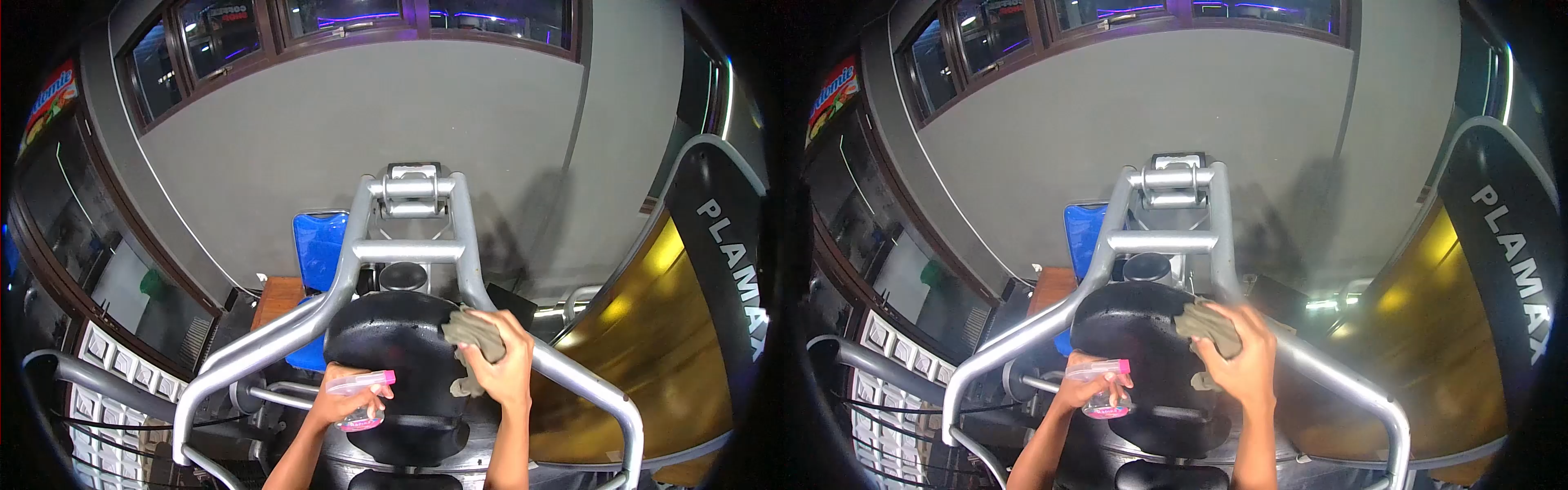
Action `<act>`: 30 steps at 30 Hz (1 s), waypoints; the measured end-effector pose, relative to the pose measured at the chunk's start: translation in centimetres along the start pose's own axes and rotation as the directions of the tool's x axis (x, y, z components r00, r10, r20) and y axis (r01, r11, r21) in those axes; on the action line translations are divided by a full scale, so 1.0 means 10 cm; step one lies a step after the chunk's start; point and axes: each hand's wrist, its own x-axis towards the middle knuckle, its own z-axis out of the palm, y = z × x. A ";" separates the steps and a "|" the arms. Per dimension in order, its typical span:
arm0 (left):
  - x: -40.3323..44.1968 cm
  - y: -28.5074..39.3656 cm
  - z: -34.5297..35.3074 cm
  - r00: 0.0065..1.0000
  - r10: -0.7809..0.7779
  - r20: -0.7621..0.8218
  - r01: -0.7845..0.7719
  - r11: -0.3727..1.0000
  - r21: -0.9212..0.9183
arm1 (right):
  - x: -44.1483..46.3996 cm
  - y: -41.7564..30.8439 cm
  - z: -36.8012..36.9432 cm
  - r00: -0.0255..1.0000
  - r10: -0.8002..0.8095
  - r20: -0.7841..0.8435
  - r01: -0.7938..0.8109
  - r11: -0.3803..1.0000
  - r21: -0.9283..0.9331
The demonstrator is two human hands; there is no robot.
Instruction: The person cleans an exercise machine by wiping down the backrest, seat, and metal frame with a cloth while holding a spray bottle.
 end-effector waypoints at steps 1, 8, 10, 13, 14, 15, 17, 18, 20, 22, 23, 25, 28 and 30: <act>-0.01 0.00 0.00 1.000 0.004 -0.002 -0.004 1.000 0.000 | 0.09 -0.04 0.00 0.999 -0.018 0.048 0.019 1.000 -0.013; 0.01 0.02 -0.01 1.000 -0.006 0.015 0.006 1.000 0.008 | 0.20 -0.19 0.05 0.973 -0.187 0.136 0.202 0.974 -0.101; 0.00 0.02 -0.02 1.000 -0.009 0.022 0.009 1.000 0.002 | 0.05 -0.19 0.00 0.972 -0.198 0.125 0.212 0.971 -0.110; 0.01 -0.01 -0.05 0.999 0.008 0.040 -0.008 1.000 0.009 | -0.25 -0.14 -0.02 0.974 -0.220 0.047 0.225 0.957 -0.184; 0.01 -0.02 -0.05 0.999 0.017 0.044 -0.017 1.000 -0.003 | -0.37 -0.09 -0.01 0.980 -0.201 0.005 0.198 0.963 -0.180; 0.01 -0.03 -0.05 0.999 0.025 0.048 -0.025 1.000 -0.016 | -0.47 -0.05 0.00 0.981 -0.192 -0.033 0.183 0.965 -0.188; 0.01 -0.06 -0.07 0.998 0.033 0.055 -0.033 0.999 -0.011 | -0.64 0.09 0.03 0.986 -0.126 -0.107 0.115 0.988 -0.099; 0.01 -0.06 -0.08 0.997 0.040 0.062 -0.039 0.999 -0.007 | -0.67 0.12 0.05 0.986 -0.128 -0.109 0.117 0.988 -0.101; 0.02 0.00 -0.04 0.997 0.046 0.056 -0.046 0.999 -0.002 | -0.69 0.16 0.09 0.975 0.004 -0.222 0.000 1.000 0.015; 0.00 0.01 -0.02 0.998 0.050 0.046 -0.051 0.999 0.003 | -0.63 0.07 0.14 0.959 0.017 -0.282 -0.027 0.999 -0.032; 0.00 -0.02 -0.03 0.998 0.050 0.034 -0.050 0.999 0.018 | -0.58 0.01 0.17 0.940 0.025 -0.340 -0.055 0.995 -0.078; -0.01 0.01 0.00 0.998 0.065 0.025 -0.066 0.997 0.029 | -0.49 -0.06 0.22 0.932 0.010 -0.361 -0.050 0.993 -0.103; -0.05 0.04 0.00 0.999 0.038 0.009 -0.038 0.999 0.023 | -0.39 -0.20 0.29 0.939 -0.034 -0.344 -0.021 0.988 -0.155; -0.15 0.03 -0.05 0.999 0.032 0.023 -0.032 0.999 0.015 | -0.38 -0.30 0.35 0.944 -0.123 -0.305 0.053 0.972 -0.229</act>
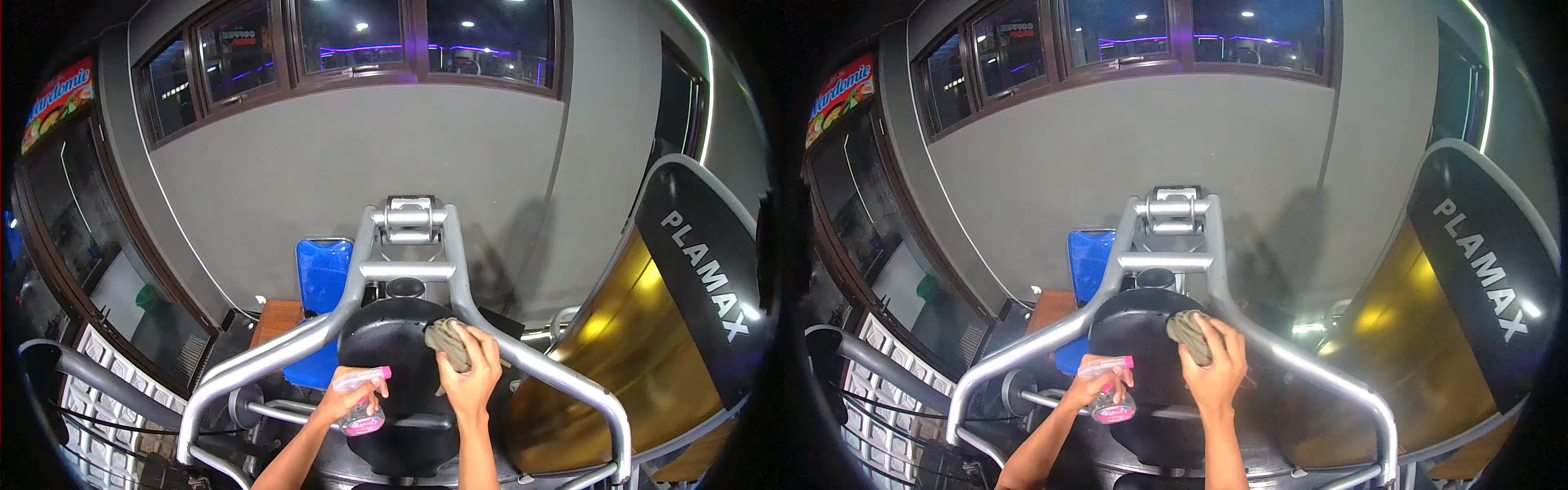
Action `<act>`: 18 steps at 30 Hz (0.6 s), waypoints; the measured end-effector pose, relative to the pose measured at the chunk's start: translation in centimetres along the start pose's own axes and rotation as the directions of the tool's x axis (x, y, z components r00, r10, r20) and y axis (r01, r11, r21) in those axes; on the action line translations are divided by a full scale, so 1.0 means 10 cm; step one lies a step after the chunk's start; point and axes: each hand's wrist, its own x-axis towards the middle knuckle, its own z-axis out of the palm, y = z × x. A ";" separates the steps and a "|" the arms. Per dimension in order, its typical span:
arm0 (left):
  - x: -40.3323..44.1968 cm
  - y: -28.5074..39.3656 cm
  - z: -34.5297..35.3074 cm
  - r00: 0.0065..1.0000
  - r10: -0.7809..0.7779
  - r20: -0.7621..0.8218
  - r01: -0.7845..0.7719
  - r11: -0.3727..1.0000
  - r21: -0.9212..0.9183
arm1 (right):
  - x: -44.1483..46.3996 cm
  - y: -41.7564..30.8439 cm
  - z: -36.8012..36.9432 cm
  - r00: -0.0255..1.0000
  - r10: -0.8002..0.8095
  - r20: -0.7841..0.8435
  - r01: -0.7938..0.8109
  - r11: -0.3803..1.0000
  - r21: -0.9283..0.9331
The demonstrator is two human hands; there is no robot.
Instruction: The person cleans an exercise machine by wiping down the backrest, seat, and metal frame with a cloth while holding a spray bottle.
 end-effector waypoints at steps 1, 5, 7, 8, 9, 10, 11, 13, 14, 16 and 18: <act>-0.04 0.02 -0.03 1.000 -0.018 0.010 0.018 1.000 -0.007 | -0.02 -0.07 0.01 0.999 -0.037 0.016 0.038 0.999 -0.034; -0.26 0.20 -0.10 0.996 -0.073 -0.045 0.073 0.997 -0.011 | -0.23 -0.21 0.11 0.983 -0.130 0.130 0.140 0.987 -0.074; -0.35 0.28 -0.14 0.994 -0.098 -0.053 0.100 0.994 0.034 | -0.39 -0.20 0.19 0.972 -0.164 0.166 0.180 0.980 -0.082; -0.39 0.33 -0.14 0.994 -0.092 -0.064 0.096 0.994 0.056 | -0.47 -0.20 0.19 0.969 -0.156 0.189 0.173 0.982 -0.077; -0.44 0.39 -0.15 0.994 -0.086 -0.074 0.092 0.993 0.080 | -0.54 -0.20 0.18 0.966 -0.146 0.212 0.164 0.984 -0.070; -0.48 0.42 -0.17 0.995 -0.057 -0.082 0.065 0.992 0.104 | -0.60 -0.17 0.18 0.969 -0.149 0.199 0.167 0.983 -0.078; -0.53 0.45 -0.19 0.996 -0.051 -0.079 0.059 0.993 0.102 | -0.62 -0.15 0.16 0.969 -0.153 0.196 0.171 0.982 -0.081; -0.62 0.48 -0.24 0.995 -0.048 -0.083 0.057 0.993 0.103 | -0.61 -0.13 0.10 0.991 -0.088 0.098 0.099 0.988 -0.120; -0.67 0.51 -0.26 0.996 -0.050 -0.079 0.058 0.993 0.099 | -0.59 -0.13 0.07 0.996 -0.071 0.050 0.076 0.991 -0.108; -0.77 0.55 -0.31 0.996 -0.051 -0.080 0.060 0.991 0.119 | -0.52 -0.08 0.06 0.998 -0.035 -0.050 0.028 0.991 -0.133; -0.85 0.57 -0.39 0.995 -0.055 -0.080 0.066 0.989 0.136 | -0.42 -0.12 0.07 0.993 0.002 -0.119 -0.016 0.993 -0.121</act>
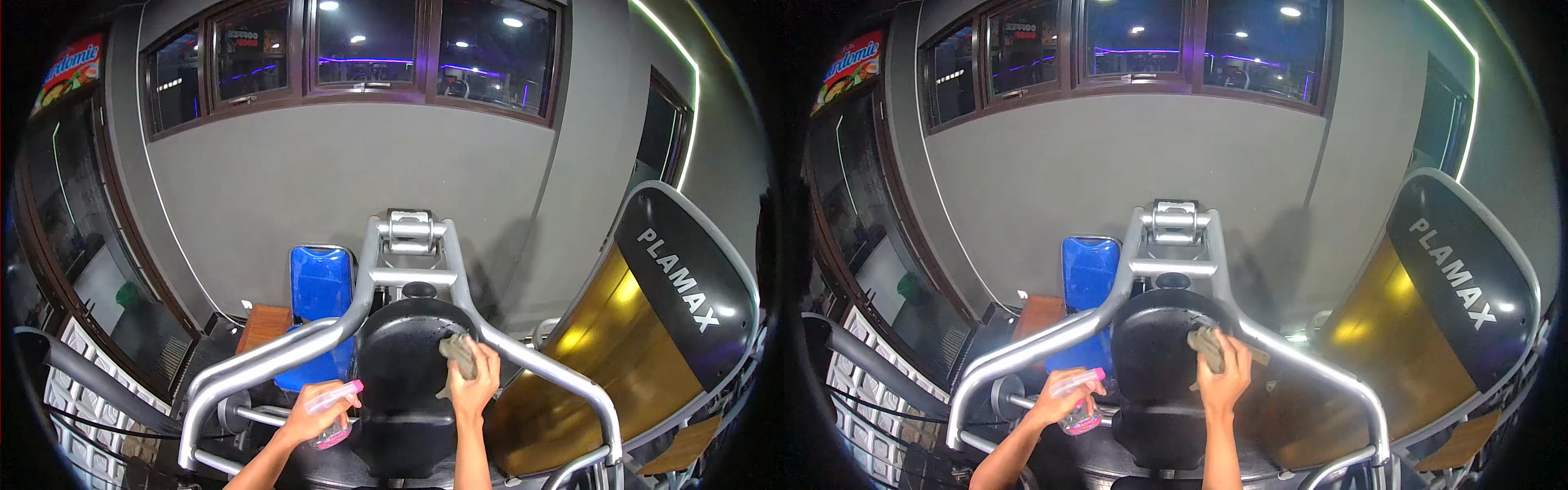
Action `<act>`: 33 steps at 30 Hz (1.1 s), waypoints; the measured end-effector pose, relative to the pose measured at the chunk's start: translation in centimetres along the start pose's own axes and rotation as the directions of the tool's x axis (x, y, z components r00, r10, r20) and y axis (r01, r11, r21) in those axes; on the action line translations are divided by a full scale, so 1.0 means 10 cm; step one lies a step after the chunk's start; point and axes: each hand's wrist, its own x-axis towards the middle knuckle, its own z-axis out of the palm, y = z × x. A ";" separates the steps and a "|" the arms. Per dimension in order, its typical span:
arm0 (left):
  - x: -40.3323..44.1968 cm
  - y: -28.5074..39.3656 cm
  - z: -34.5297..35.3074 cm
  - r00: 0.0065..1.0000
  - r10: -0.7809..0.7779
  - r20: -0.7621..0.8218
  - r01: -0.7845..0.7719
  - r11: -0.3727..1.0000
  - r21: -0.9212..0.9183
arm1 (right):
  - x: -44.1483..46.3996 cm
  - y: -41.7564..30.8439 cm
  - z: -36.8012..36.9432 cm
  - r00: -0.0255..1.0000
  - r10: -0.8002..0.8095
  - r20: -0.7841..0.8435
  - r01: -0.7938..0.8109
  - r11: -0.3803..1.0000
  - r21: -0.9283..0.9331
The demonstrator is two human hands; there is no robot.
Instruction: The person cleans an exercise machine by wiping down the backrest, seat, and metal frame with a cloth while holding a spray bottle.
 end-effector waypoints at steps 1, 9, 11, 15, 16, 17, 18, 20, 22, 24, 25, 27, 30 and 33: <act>-0.03 0.00 -0.05 1.000 0.002 0.006 -0.002 0.999 0.038 | 0.03 0.00 0.05 0.999 -0.001 -0.036 0.000 1.000 -0.017; -0.09 -0.04 -0.32 0.998 -0.063 0.012 0.062 0.998 0.014 | -0.02 -0.53 0.42 0.995 -0.076 0.069 0.079 0.996 -0.044; -0.06 -0.13 -0.37 0.998 -0.065 0.018 0.066 0.994 -0.087 | -0.14 -0.64 0.47 0.974 -0.128 0.187 0.134 0.991 -0.019; -0.05 -0.26 -0.44 0.995 -0.095 0.013 0.096 0.984 -0.149 | -0.32 -0.61 0.48 0.920 -0.211 0.330 0.215 0.976 0.025; -0.05 -0.29 -0.45 0.995 -0.101 0.014 0.102 0.982 -0.158 | -0.31 -0.57 0.44 0.913 -0.213 0.349 0.225 0.974 0.008; -0.06 -0.32 -0.46 0.995 -0.101 0.015 0.103 0.981 -0.163 | -0.28 -0.53 0.39 0.905 -0.215 0.367 0.235 0.972 -0.008; -0.06 -0.35 -0.47 0.995 -0.095 0.001 0.094 0.980 -0.174 | -0.23 -0.48 0.35 0.911 -0.224 0.347 0.251 0.967 -0.035; -0.07 -0.40 -0.49 0.996 -0.091 -0.014 0.087 0.978 -0.192 | -0.11 -0.43 0.25 0.938 -0.195 0.287 0.228 0.970 -0.086; -0.08 -0.44 -0.49 0.995 -0.090 -0.040 0.079 0.973 -0.218 | 0.01 -0.33 0.20 0.965 -0.164 0.205 0.190 0.976 -0.109; -0.09 -0.48 -0.50 0.995 -0.090 -0.041 0.082 0.980 -0.183 | 0.09 -0.32 0.22 0.991 -0.031 0.127 0.038 0.998 -0.058; -0.09 -0.48 -0.51 0.996 -0.084 -0.038 0.078 0.988 -0.136 | 0.15 -0.33 0.24 0.994 -0.056 0.090 0.062 0.996 -0.064; -0.09 -0.41 -0.49 0.995 -0.073 -0.073 0.065 0.992 -0.107 | 0.18 -0.37 0.35 0.996 -0.045 0.078 0.048 0.998 -0.035; -0.11 -0.37 -0.49 0.990 0.008 -0.140 -0.014 0.999 -0.040 | 0.16 -0.59 0.48 0.972 -0.149 0.181 0.167 0.982 -0.089; -0.15 -0.39 -0.52 0.983 0.050 -0.179 -0.053 0.998 -0.014 | 0.05 -0.81 0.60 0.883 -0.250 0.398 0.331 0.932 -0.149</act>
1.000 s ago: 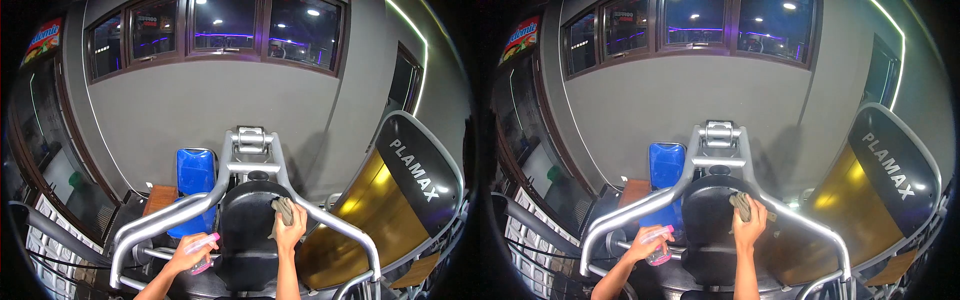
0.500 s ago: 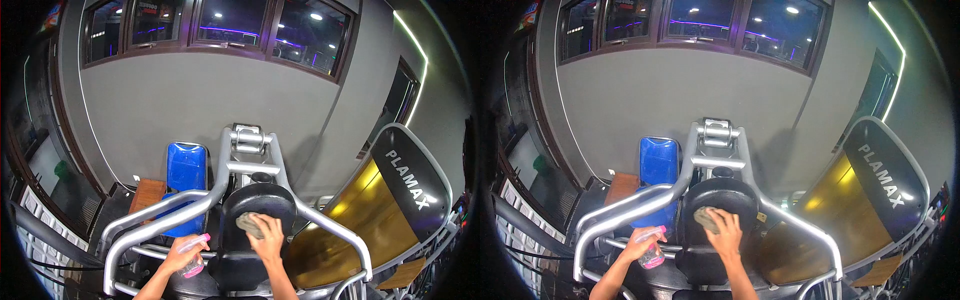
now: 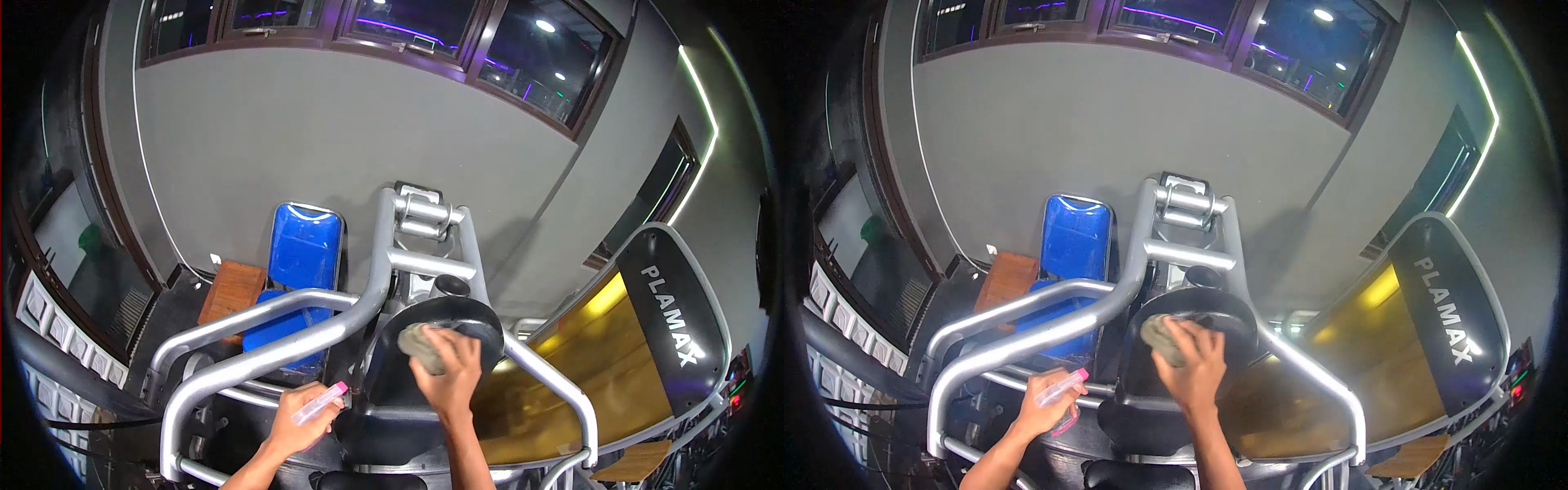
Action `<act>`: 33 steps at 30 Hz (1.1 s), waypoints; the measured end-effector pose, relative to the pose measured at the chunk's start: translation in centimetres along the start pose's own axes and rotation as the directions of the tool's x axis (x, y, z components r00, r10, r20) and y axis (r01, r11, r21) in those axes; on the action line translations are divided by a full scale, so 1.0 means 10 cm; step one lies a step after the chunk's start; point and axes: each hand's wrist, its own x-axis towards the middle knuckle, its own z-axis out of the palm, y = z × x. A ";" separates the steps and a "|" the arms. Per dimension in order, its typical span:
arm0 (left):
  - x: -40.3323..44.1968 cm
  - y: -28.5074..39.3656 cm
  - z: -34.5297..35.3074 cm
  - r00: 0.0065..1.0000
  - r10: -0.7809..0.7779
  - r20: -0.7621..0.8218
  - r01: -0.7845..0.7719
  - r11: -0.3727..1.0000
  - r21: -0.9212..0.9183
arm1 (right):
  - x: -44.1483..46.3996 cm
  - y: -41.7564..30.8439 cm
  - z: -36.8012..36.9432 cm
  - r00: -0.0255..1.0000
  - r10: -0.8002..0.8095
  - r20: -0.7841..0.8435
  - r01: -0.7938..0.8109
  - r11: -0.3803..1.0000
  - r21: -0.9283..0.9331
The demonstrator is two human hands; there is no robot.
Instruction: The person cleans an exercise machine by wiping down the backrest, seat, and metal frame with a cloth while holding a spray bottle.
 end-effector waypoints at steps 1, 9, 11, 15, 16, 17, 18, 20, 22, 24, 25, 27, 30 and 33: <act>-0.01 -0.01 -0.03 1.000 -0.019 -0.001 0.019 0.998 0.065 | -0.03 -0.08 0.03 0.996 -0.035 0.077 0.037 0.999 -0.026; -0.07 0.03 -0.08 1.000 0.005 -0.015 -0.004 1.000 0.014 | -0.16 -0.01 -0.03 0.875 -0.260 0.407 0.307 0.950 -0.052; -0.09 0.06 -0.10 1.000 -0.023 -0.002 0.023 1.000 0.003 | 0.00 0.01 -0.19 0.890 -0.238 0.390 0.299 0.949 -0.101; -0.09 0.06 -0.08 0.998 0.063 -0.030 -0.062 0.997 0.042 | 0.43 0.00 -0.36 0.947 -0.175 0.268 0.210 0.972 -0.109; -0.09 0.07 -0.09 0.998 0.056 -0.031 -0.055 0.998 0.035 | 0.51 -0.02 -0.35 0.945 -0.175 0.277 0.212 0.971 -0.110; -0.09 0.09 -0.09 0.997 0.075 -0.034 -0.073 0.996 0.046 | 0.59 -0.04 -0.33 0.932 -0.186 0.312 0.235 0.964 -0.127; -0.10 0.10 -0.10 0.995 0.094 -0.036 -0.091 0.994 0.058 | 0.67 -0.06 -0.31 0.918 -0.197 0.345 0.258 0.956 -0.142; -0.10 0.15 -0.12 0.996 0.082 -0.034 -0.079 0.994 0.071 | 0.78 -0.19 -0.23 0.899 -0.199 0.391 0.282 0.945 -0.168; -0.08 0.16 -0.13 0.997 0.072 -0.029 -0.069 0.994 0.090 | 0.84 -0.31 -0.09 0.797 -0.251 0.549 0.422 0.882 -0.211; -0.07 0.17 -0.13 0.987 0.158 -0.023 -0.155 0.982 0.107 | 0.79 -0.37 0.11 0.730 -0.285 0.621 0.505 0.838 -0.208; -0.07 0.16 -0.12 0.988 0.154 -0.023 -0.150 0.983 0.109 | 0.75 -0.37 0.25 0.682 -0.345 0.645 0.594 0.776 -0.212; -0.08 0.13 -0.12 0.994 0.112 -0.014 -0.109 0.987 0.119 | 0.65 -0.43 0.54 0.628 -0.402 0.666 0.675 0.707 -0.210; -0.06 0.14 -0.13 0.996 0.086 -0.018 -0.083 0.989 0.119 | 0.48 -0.55 0.88 0.391 -0.279 0.877 0.717 0.690 -0.100; -0.05 0.10 -0.16 0.994 0.105 -0.025 -0.099 0.982 0.162 | 0.27 -0.62 0.97 0.323 -0.298 0.898 0.815 0.570 -0.104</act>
